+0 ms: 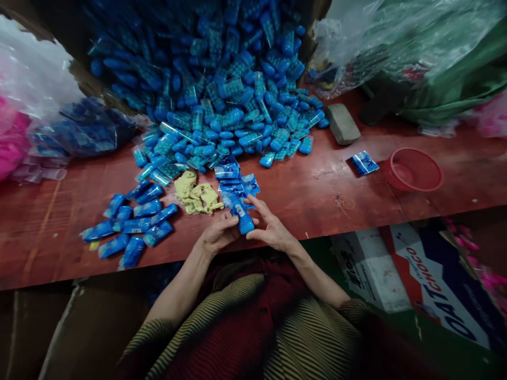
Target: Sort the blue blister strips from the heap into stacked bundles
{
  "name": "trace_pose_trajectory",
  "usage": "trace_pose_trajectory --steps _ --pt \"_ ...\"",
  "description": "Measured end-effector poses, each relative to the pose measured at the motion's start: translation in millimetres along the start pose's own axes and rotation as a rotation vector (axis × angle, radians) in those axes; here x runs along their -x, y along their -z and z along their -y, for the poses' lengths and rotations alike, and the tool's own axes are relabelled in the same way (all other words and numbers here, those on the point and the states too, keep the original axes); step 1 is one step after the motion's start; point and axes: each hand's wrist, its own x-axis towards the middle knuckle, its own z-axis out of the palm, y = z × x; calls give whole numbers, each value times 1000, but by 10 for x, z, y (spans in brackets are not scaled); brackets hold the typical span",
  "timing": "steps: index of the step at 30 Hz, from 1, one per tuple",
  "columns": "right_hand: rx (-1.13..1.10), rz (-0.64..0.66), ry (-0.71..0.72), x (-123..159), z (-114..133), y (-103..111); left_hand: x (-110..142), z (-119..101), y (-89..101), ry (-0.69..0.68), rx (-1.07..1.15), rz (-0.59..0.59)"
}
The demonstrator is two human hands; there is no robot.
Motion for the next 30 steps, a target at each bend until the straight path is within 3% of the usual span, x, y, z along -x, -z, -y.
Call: trace_pose_trajectory --steps 3,10,19,26,30 --pt "-163 96 -52 -41 5 -8 9 21 -24 17 12 14" --pt "-262 87 -133 -39 11 -21 71 76 -95 9 39 -17" --pt "-398 128 -193 -5 57 -11 150 172 -172 -28 22 26" --pt "-332 76 -156 22 73 -18 211 221 -337 -91 44 -56" --pt "-301 156 -143 16 120 1 246 215 -310 -96 100 -31"
